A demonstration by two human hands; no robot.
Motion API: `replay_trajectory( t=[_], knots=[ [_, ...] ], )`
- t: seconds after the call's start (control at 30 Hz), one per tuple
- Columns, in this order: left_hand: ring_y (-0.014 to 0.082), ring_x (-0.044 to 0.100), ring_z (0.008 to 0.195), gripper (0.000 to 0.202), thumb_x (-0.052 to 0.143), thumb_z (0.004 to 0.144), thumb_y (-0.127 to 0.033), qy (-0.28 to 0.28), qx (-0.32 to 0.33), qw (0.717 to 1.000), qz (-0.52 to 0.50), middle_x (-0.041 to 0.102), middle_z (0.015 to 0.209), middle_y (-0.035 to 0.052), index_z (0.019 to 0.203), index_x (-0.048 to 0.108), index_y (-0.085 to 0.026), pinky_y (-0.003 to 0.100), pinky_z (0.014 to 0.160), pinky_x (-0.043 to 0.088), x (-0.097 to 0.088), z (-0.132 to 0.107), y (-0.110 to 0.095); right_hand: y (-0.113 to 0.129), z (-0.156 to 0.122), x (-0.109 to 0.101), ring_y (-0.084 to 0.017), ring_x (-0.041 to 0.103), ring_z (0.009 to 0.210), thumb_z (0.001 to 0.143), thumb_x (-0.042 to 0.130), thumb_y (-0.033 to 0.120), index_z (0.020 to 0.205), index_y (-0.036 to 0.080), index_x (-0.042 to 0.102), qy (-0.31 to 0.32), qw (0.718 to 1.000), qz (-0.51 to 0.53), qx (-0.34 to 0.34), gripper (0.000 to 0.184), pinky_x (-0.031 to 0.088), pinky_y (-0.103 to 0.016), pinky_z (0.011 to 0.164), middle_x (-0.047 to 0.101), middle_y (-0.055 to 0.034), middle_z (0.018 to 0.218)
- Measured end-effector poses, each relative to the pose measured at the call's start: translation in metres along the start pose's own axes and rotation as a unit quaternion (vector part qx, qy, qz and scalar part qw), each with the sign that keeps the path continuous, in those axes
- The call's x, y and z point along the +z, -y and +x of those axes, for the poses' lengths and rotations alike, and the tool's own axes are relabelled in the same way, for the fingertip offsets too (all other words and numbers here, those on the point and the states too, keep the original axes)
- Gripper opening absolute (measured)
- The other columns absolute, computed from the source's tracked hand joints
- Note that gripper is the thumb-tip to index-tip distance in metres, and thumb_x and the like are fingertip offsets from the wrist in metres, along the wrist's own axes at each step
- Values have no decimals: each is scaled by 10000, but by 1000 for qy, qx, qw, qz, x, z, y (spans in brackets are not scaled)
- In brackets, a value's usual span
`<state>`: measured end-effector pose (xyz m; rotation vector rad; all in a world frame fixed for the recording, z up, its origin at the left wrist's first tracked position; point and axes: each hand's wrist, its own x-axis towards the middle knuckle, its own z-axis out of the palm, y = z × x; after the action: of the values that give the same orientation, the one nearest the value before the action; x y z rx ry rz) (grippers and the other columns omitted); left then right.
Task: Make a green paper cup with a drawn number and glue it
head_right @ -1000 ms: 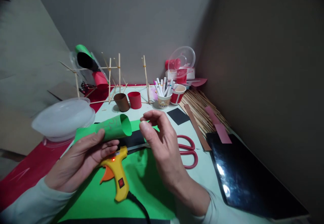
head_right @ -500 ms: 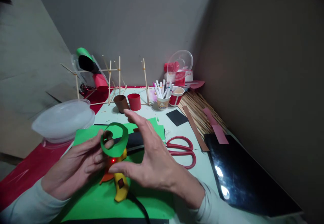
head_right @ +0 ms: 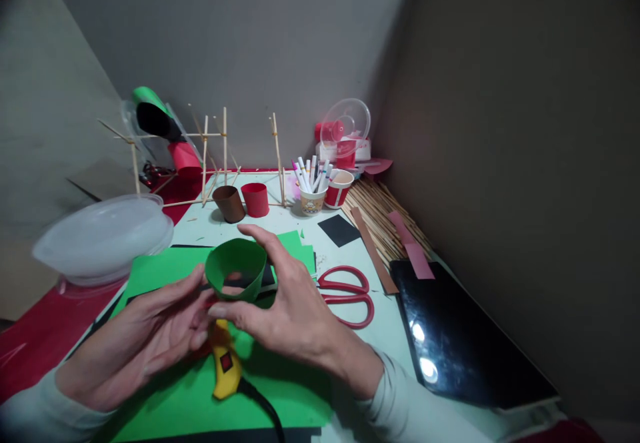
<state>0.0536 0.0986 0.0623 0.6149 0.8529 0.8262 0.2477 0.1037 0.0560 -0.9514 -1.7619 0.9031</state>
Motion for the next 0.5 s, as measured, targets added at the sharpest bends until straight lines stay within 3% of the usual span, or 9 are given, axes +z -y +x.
replay_trajectory(
  t=[0.07,0.13,0.17,0.23,0.3,0.37,0.43,0.5],
  knots=[
    [101,586,487,270,736,840,-399,-55,72,994,61,638,709,-18,1025,674,-212,148,330,402,-2,-1,1,1,1,-1,-284,583,1286,788,805,391,1448,233,463,-18,1000,-8,13,760,500,-435,1061,574,-87,1455],
    [81,535,499,293,699,868,-473,-132,199,955,177,610,713,-40,1059,684,-253,170,422,454,-4,-4,2,2,2,-1,-293,560,1319,782,810,425,1442,236,469,-24,999,-27,27,766,496,-445,1069,564,-86,1476],
    [84,547,547,276,675,890,-478,-169,277,912,250,629,764,-37,1074,691,-274,186,495,486,-5,-5,2,1,2,0,-299,544,1342,781,811,441,1443,235,467,-24,998,-39,33,774,494,-450,1075,555,-89,1489],
    [123,631,790,196,652,928,-397,-208,431,782,399,688,1000,-17,1095,701,-307,238,716,529,-7,-9,3,-1,2,1,-311,529,1362,786,805,464,1454,222,456,-15,997,-66,41,792,492,-464,1079,547,-105,1501],
    [167,612,1061,203,634,949,-275,-184,530,647,516,652,1274,-11,1136,695,-322,295,912,483,-7,-11,3,-4,2,2,-314,552,1337,804,790,471,1471,203,435,-3,995,-90,38,801,500,-472,1067,562,-122,1483],
    [174,575,1120,264,621,956,-197,-129,565,566,586,630,1336,-2,1190,674,-307,318,954,443,-5,-12,4,-8,0,3,-308,564,1323,827,773,460,1486,171,416,7,994,-107,15,803,492,-470,1078,569,-142,1470],
    [158,574,1034,277,625,950,-149,-83,575,534,614,661,1279,14,1200,663,-264,321,901,441,-3,-11,5,-11,-1,5,-298,555,1330,851,755,426,1489,129,407,16,993,-118,-22,785,476,-454,1098,563,-161,1466],
    [150,563,949,258,648,928,-108,-57,583,526,616,704,1164,22,1160,669,-221,325,848,438,-1,-9,4,-14,-3,6,-285,551,1333,871,732,394,1484,96,406,25,990,-128,-58,756,471,-431,1103,564,-176,1457]
  ],
)
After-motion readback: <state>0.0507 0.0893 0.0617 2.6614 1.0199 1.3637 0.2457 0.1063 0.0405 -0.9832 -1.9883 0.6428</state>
